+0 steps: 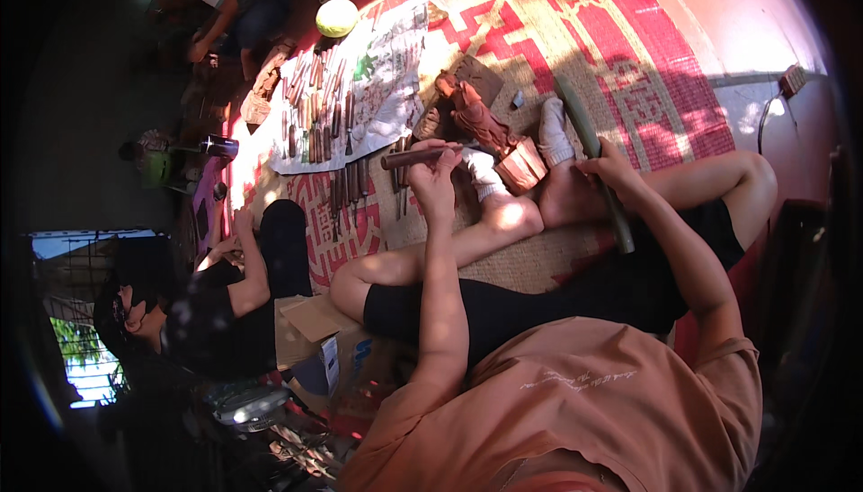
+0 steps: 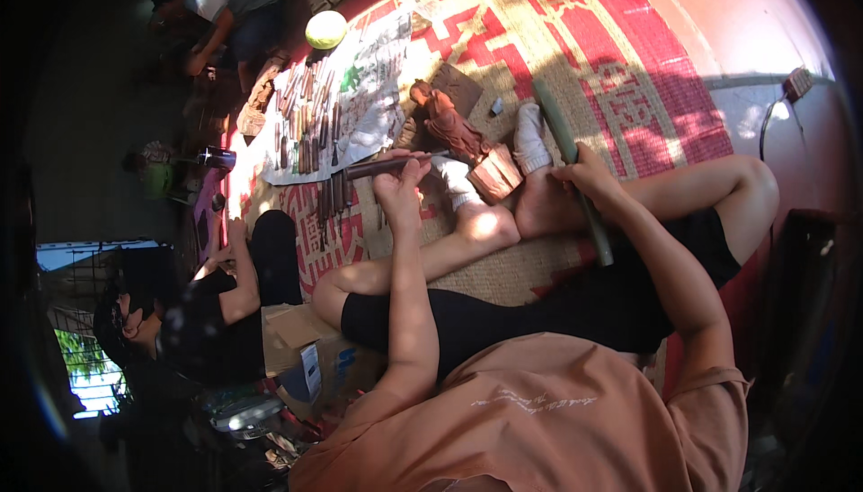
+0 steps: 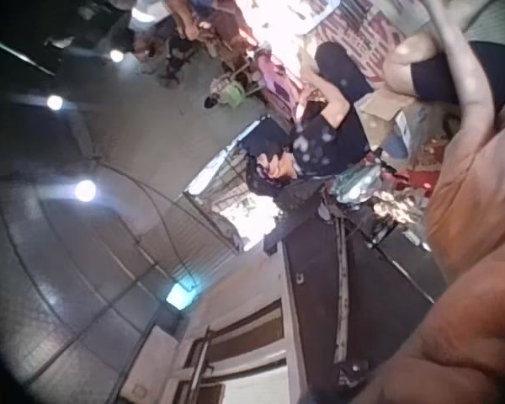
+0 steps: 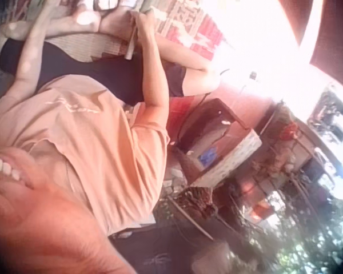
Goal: The person sits cross-legged on a mat and carves a small wooden figurine using a chisel and a green mallet. They repeatedly strike the chisel to shape the wood, occasionally adjusting the piece and clearing away shavings.
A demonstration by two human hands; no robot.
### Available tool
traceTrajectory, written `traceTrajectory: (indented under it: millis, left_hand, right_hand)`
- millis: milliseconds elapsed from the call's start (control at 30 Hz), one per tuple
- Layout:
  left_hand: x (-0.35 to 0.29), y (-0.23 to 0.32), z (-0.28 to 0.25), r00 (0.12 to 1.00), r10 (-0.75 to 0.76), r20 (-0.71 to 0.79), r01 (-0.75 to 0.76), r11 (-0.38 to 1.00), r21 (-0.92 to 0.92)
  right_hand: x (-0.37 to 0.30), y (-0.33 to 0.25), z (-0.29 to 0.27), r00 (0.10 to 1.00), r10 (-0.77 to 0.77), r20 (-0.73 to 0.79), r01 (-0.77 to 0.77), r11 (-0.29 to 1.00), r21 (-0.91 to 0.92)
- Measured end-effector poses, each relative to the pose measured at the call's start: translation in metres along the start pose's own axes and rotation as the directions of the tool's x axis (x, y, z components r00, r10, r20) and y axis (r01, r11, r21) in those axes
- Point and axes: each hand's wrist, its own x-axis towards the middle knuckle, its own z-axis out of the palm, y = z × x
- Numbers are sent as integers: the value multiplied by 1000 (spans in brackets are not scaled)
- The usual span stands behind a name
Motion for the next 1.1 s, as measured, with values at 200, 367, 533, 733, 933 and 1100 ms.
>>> traceTrajectory:
  millis: [200, 367, 533, 733, 933, 1100]
  left_hand:
    - [1, 10, 34, 987, 155, 53, -161, 974, 161]
    - [19, 2, 55, 981, 164, 107, -192, 907, 376]
    - [23, -7, 69, 979, 132, 152, -184, 896, 405]
    - [17, -17, 63, 951, 282, 122, -307, 897, 318]
    - [16, -18, 59, 967, 210, 142, -244, 923, 299]
    - [18, -26, 60, 831, 434, 347, -538, 472, 698]
  right_hand:
    - [7, 5, -1, 1000, 0, 29, 0, 1000, -9]
    - [3, 2, 1, 999, 45, 18, -44, 999, -13]
    - [3, -2, 2, 996, 80, 24, -79, 996, -34]
    - [12, 4, 2, 997, 67, 30, -66, 998, -15]
    - [23, 14, 3, 997, 69, 22, -70, 998, 8]
    - [13, 2, -1, 993, 119, 23, -118, 993, -13]
